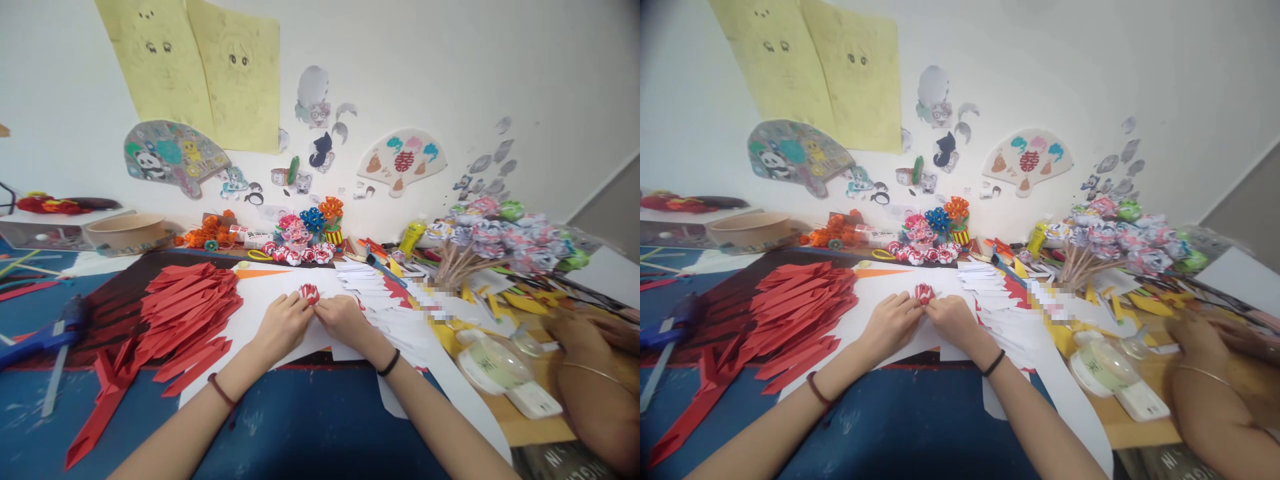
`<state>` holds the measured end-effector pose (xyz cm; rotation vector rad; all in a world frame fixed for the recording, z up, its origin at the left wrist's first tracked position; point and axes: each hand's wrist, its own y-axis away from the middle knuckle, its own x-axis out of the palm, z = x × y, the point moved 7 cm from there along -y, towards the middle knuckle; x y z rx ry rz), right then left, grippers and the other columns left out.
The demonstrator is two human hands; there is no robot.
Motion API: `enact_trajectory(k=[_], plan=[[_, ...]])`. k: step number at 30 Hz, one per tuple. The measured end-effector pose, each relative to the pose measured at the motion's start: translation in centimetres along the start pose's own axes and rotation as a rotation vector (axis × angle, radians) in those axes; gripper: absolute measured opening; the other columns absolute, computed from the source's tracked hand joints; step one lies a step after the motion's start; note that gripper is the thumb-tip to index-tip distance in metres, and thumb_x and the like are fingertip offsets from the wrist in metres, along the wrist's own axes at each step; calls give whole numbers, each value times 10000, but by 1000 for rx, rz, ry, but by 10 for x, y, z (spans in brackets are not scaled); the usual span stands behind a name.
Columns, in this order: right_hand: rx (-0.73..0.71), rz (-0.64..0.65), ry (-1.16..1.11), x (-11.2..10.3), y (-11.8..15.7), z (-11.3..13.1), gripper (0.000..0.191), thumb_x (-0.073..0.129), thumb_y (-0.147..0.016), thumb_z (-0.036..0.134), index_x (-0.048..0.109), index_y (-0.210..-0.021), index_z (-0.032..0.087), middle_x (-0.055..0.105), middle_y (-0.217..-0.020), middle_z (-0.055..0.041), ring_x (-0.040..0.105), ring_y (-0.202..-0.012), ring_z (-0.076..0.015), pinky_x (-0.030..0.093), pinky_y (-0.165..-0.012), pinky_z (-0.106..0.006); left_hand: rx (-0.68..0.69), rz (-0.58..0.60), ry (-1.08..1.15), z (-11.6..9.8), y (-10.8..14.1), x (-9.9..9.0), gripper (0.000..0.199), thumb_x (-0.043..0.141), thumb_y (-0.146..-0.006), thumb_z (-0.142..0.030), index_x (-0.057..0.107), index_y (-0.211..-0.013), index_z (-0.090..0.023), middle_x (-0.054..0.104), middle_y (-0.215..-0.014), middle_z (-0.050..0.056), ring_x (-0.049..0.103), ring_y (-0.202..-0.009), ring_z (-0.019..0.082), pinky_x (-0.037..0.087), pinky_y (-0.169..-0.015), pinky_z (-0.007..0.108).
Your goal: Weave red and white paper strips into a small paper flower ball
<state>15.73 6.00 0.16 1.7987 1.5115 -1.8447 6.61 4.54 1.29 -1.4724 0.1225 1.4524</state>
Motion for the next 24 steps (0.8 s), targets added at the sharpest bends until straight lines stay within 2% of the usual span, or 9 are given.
enact_trajectory(k=[5, 9, 17, 24], plan=[[-89, 126, 17, 4, -1, 5, 237, 441, -909, 62, 598, -751, 143, 613, -698, -47, 532, -603, -146, 287, -566, -300, 64, 37, -30, -5, -1, -3, 79, 543, -859, -130, 592, -811, -168, 613, -873, 62, 517, -824, 228, 367, -652, 367], [-86, 218, 21, 7, 0, 4, 203, 452, -898, 62, 598, -782, 143, 634, -758, -62, 556, -638, -156, 318, -585, -307, 137, 45, -80, -8, -2, -5, 55, 567, -863, -113, 602, -848, -153, 616, -928, 66, 526, -856, 227, 366, -658, 357], [-90, 261, 13, 8, 0, 4, 175, 455, -900, 77, 592, -820, 152, 636, -774, -52, 548, -650, -166, 333, -605, -314, 204, 62, -125, -13, -4, -3, 120, 550, -883, -100, 613, -789, -139, 606, -832, 56, 526, -828, 225, 341, -661, 352], [-90, 229, -4, 6, 0, 2, 174, 458, -872, 54, 589, -824, 159, 633, -803, -50, 533, -661, -163, 305, -600, -314, 208, 56, -111, -12, -3, -6, 156, 506, -918, -104, 604, -802, -142, 609, -833, 61, 520, -811, 219, 319, -666, 346]])
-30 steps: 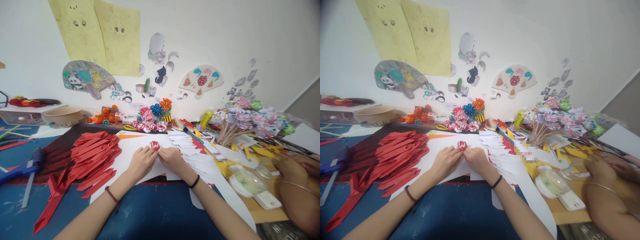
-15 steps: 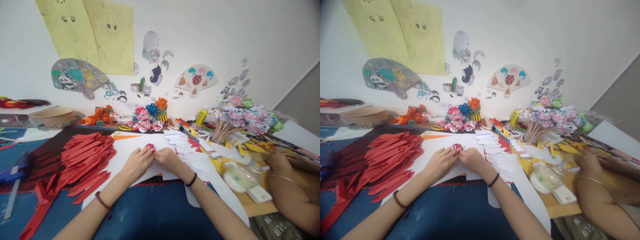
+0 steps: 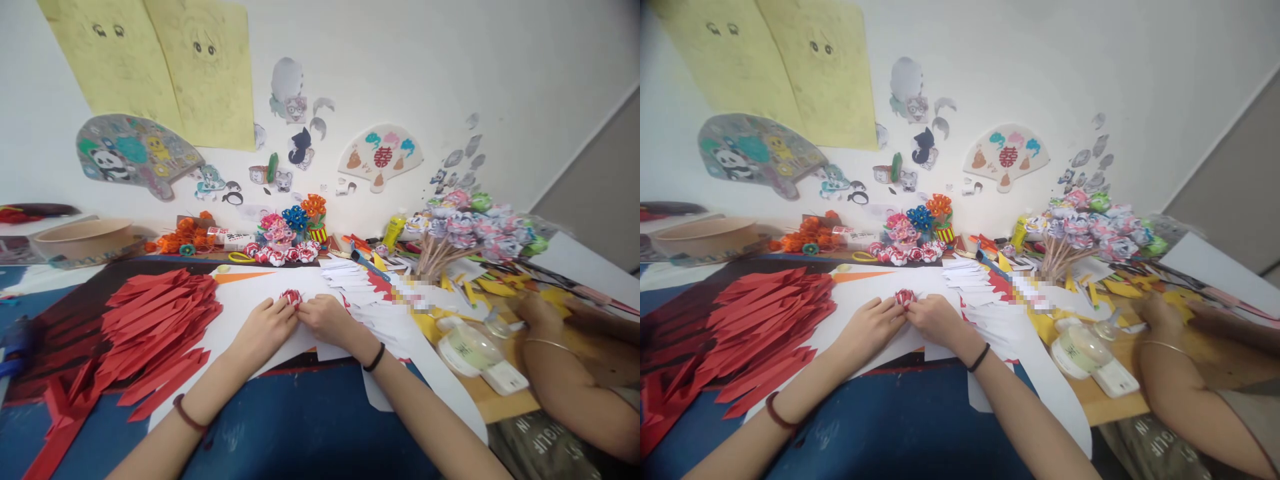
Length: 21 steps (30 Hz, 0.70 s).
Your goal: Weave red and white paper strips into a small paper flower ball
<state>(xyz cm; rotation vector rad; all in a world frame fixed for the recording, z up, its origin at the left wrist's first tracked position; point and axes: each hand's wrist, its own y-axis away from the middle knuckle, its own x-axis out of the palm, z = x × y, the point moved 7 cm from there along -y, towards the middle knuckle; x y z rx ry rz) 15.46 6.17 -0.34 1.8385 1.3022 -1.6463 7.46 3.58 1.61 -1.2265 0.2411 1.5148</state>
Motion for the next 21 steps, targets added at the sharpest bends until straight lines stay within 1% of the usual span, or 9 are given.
enact_trajectory(k=[4, 8, 10, 12, 14, 16, 19, 21], plan=[[59, -70, 0, -3, 1, -7, 172, 476, -835, 46, 589, -773, 160, 627, -774, -41, 511, -643, -154, 278, -587, -316, -52, 9, 6, 3, 1, 0, 139, 474, -926, -88, 603, -912, -137, 608, -876, 63, 513, -811, 220, 319, -675, 345], [101, -160, -23, -9, 2, -13, 177, 492, -830, 49, 594, -749, 169, 627, -735, -19, 500, -631, -143, 261, -585, -306, -156, 15, 53, 8, 2, 5, 133, 467, -924, -88, 588, -955, -134, 602, -899, 69, 506, -821, 225, 335, -694, 349], [136, -202, -67, -11, 3, -17, 175, 511, -870, 103, 603, -740, 178, 628, -720, -7, 502, -631, -136, 259, -586, -296, -207, 20, 104, 12, 3, 8, 132, 468, -926, -100, 578, -985, -141, 599, -927, 71, 503, -844, 229, 343, -706, 350], [189, -255, -122, -14, 4, -22, 182, 545, -903, 194, 618, -736, 187, 624, -703, 3, 511, -636, -130, 266, -591, -285, -245, 19, 143, 15, 3, 9, 141, 454, -933, -113, 571, -1004, -150, 598, -930, 69, 496, -851, 230, 344, -709, 354], [242, -305, -169, -17, 5, -26, 185, 565, -913, 249, 638, -751, 195, 617, -690, 7, 525, -646, -128, 282, -605, -274, -281, 0, 158, 17, 3, 7, 151, 429, -948, -130, 567, -1003, -156, 599, -918, 67, 489, -842, 230, 338, -703, 359], [277, -347, -213, -19, 7, -28, 176, 559, -923, 254, 655, -787, 198, 615, -688, 5, 543, -664, -129, 301, -620, -262, -317, -37, 175, 19, 3, 2, 150, 421, -964, -173, 565, -1002, -162, 605, -928, 67, 488, -842, 228, 334, -705, 360], [294, -392, -290, -20, 8, -28, 185, 536, -942, 272, 668, -836, 197, 629, -709, -5, 565, -686, -132, 327, -631, -248, -365, -91, 198, 22, 3, -3, 146, 445, -971, -238, 566, -1022, -175, 613, -970, 64, 495, -868, 227, 333, -716, 358], [300, -408, -331, -19, 8, -29, 191, 532, -945, 281, 670, -844, 197, 637, -724, -10, 574, -693, -135, 342, -634, -245, -386, -109, 184, 23, 4, -4, 142, 458, -968, -242, 571, -1027, -181, 617, -974, 60, 495, -872, 227, 328, -717, 357]])
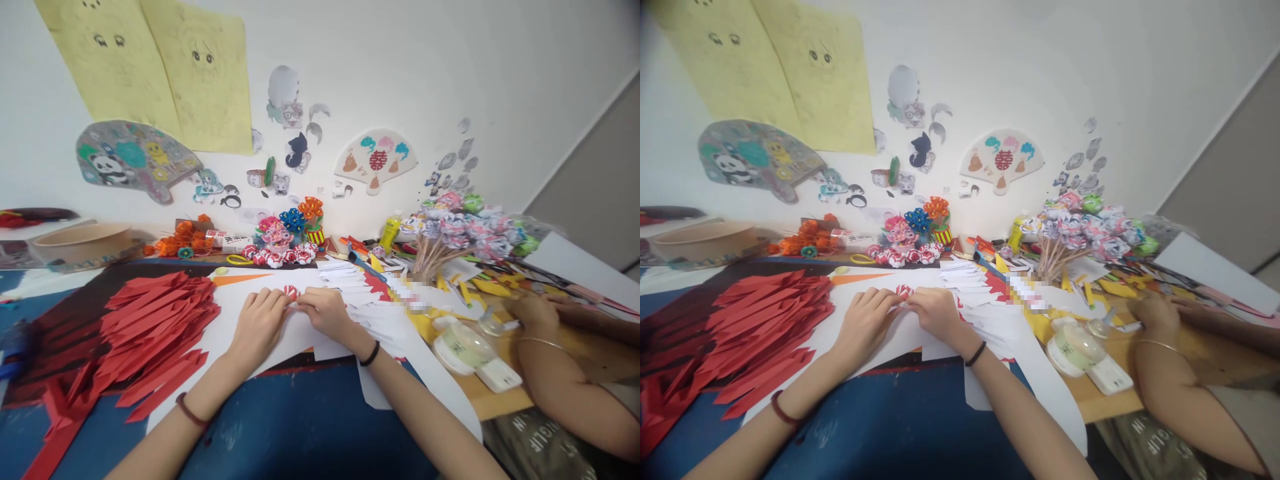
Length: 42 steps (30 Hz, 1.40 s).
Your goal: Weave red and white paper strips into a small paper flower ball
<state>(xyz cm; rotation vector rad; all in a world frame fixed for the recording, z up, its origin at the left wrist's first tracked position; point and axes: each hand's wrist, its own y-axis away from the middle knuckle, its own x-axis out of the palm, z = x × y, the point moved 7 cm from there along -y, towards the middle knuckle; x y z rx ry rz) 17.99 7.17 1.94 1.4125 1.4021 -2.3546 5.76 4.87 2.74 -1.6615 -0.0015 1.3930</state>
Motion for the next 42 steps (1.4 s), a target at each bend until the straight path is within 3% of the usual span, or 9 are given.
enact_trajectory(k=[12, 18, 23, 30, 39, 42], plan=[[106, -23, -43, -2, -3, 0, 103, 561, -897, 191, 625, -817, 190, 602, -841, -28, 525, -781, -168, 358, -725, -277, -18, -34, 20, 2, -1, -2, 194, 417, -992, -260, 568, -907, -173, 635, -893, 59, 492, -821, 205, 313, -713, 348], [127, -24, -202, -4, -5, 0, 138, 532, -871, 110, 576, -768, 190, 556, -834, -20, 500, -778, -170, 368, -710, -279, -38, -37, 83, 4, -2, -8, 199, 437, -988, -288, 568, -880, -184, 648, -872, 36, 483, -812, 196, 299, -722, 352], [128, -55, -250, -9, -7, 3, 110, 548, -904, 184, 579, -799, 189, 560, -840, -29, 505, -816, -184, 378, -754, -302, -99, -71, 94, 6, -2, -15, 184, 454, -982, -301, 562, -885, -186, 645, -886, 34, 479, -828, 204, 298, -725, 352], [154, -109, -235, -12, -9, 7, 148, 625, -882, 335, 613, -841, 194, 590, -883, -45, 517, -857, -202, 389, -794, -331, -181, -72, 108, 12, -2, -10, 177, 419, -990, -256, 551, -902, -178, 633, -889, 52, 474, -839, 214, 303, -713, 354], [292, -211, -399, -17, -7, -3, 92, 668, -800, 186, 622, -720, 191, 515, -908, -39, 520, -892, -201, 413, -823, -345, -229, -42, 275, 12, -5, -10, 197, 441, -983, -315, 572, -895, -197, 625, -849, 20, 487, -833, 193, 307, -728, 344], [356, -213, -460, -16, -5, -13, 80, 689, -757, 194, 630, -704, 189, 507, -910, -33, 516, -848, -187, 415, -759, -319, -245, -57, 312, 13, -6, -12, 178, 509, -951, -364, 586, -912, -208, 630, -870, 14, 495, -858, 194, 311, -750, 345]])
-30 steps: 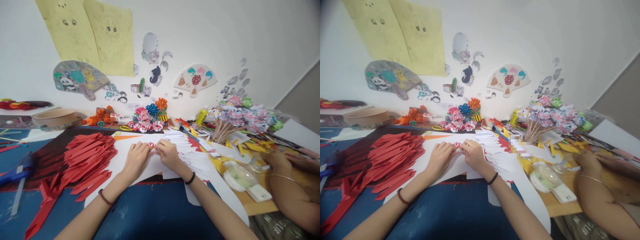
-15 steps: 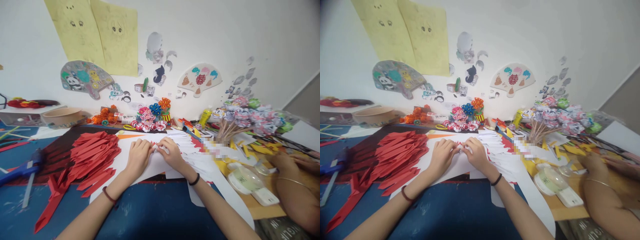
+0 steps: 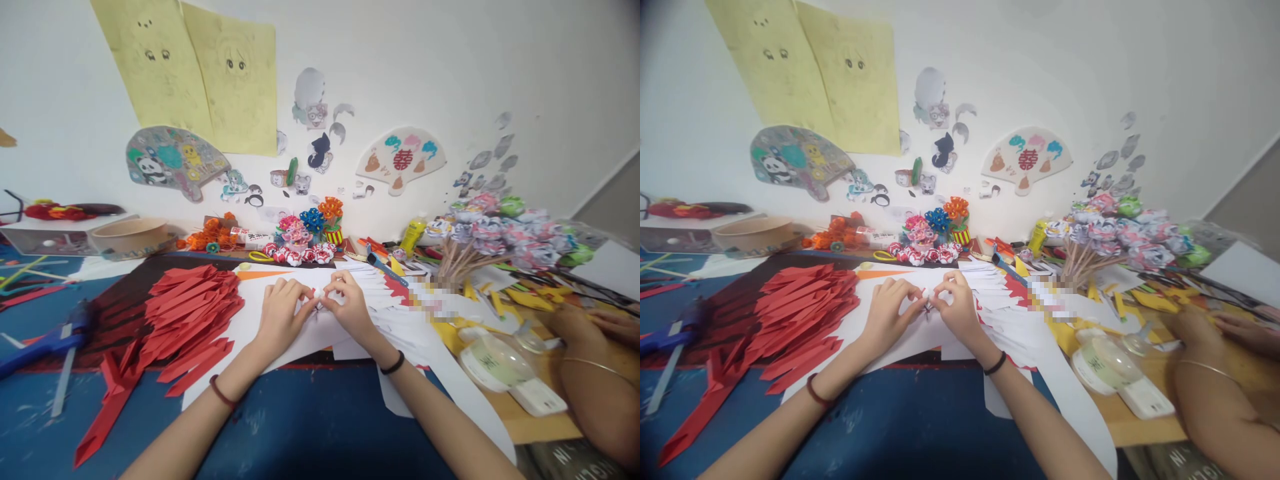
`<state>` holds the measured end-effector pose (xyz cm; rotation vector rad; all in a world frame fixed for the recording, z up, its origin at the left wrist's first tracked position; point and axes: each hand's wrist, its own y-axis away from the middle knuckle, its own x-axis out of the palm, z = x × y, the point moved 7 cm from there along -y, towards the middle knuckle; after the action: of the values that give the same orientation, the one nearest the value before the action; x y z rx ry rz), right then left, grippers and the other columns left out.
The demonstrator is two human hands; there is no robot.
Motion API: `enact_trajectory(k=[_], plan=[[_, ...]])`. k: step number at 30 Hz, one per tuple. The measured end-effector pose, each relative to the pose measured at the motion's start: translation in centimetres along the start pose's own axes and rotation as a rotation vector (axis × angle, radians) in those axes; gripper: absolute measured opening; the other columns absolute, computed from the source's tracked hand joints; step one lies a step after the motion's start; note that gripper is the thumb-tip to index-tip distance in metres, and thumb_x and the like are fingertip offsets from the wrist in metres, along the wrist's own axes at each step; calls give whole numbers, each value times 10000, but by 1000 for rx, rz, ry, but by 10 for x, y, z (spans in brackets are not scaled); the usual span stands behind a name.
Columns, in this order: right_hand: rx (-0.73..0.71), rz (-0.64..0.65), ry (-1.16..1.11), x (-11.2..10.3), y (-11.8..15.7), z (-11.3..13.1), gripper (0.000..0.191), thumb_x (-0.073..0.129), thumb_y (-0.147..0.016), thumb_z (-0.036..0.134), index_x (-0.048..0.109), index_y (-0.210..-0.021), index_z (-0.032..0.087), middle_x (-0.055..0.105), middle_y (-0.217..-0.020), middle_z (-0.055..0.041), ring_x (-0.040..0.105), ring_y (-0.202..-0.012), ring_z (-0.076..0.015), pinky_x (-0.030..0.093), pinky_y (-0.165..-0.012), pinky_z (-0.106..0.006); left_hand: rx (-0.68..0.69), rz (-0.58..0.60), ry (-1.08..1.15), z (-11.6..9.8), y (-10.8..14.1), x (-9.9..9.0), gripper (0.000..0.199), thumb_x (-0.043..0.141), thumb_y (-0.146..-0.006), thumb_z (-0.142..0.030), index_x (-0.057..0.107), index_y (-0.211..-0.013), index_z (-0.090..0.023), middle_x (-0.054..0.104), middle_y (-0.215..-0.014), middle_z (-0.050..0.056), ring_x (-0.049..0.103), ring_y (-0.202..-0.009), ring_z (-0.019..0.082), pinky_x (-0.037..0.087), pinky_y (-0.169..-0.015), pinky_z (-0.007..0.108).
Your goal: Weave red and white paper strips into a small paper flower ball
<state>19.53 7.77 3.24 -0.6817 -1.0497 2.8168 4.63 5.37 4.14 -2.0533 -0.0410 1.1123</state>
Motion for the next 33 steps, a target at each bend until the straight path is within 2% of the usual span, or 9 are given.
enact_trajectory(k=[2, 7, 13, 17, 23, 27, 33], plan=[[25, -3, -21, -1, 0, -4, 78, 699, -736, 199, 634, -695, 188, 500, -892, -25, 507, -810, -176, 406, -716, -303, 1, 8, 17, 0, 0, 0, 166, 538, -935, -367, 592, -906, -212, 633, -880, 13, 499, -873, 196, 316, -762, 347], [33, -32, -34, -3, 0, -6, 117, 736, -706, 216, 636, -652, 189, 490, -855, -16, 499, -808, -173, 405, -720, -303, -46, -14, 32, 0, 0, -3, 118, 571, -914, -325, 601, -886, -214, 638, -869, 6, 510, -876, 194, 330, -768, 349], [84, -32, -108, 0, 2, -12, 142, 743, -721, 291, 653, -673, 191, 482, -847, -12, 469, -741, -150, 404, -668, -286, -148, 8, 212, 4, 0, -3, 92, 596, -894, -314, 626, -874, -230, 646, -823, -2, 529, -846, 194, 381, -757, 334], [104, -1, -126, 4, 3, -14, 128, 706, -759, 310, 660, -732, 193, 491, -866, -19, 465, -738, -150, 400, -668, -287, -174, 16, 294, 9, 0, 0, 81, 599, -894, -310, 627, -874, -236, 634, -815, -10, 523, -846, 187, 391, -770, 331], [7, 113, -118, 15, 2, -9, 190, 614, -843, 362, 629, -773, 185, 482, -829, -19, 473, -766, -165, 389, -689, -295, -160, 37, 265, 14, -2, -1, 110, 628, -875, -348, 655, -879, -241, 628, -830, -9, 522, -846, 182, 386, -792, 336], [-63, 142, -43, 19, 4, -1, 219, 528, -903, 365, 593, -794, 187, 478, -850, -26, 485, -805, -179, 406, -747, -318, -171, 39, 256, 14, -2, -4, 98, 659, -852, -338, 669, -842, -241, 634, -864, -2, 525, -877, 192, 375, -810, 350], [-112, 32, 209, 13, 8, 10, 145, 505, -904, 258, 573, -796, 189, 502, -916, -45, 473, -885, -210, 372, -821, -361, -218, 53, 175, 14, 1, -2, 113, 684, -830, -363, 675, -826, -250, 622, -873, 1, 499, -898, 219, 319, -826, 387]])
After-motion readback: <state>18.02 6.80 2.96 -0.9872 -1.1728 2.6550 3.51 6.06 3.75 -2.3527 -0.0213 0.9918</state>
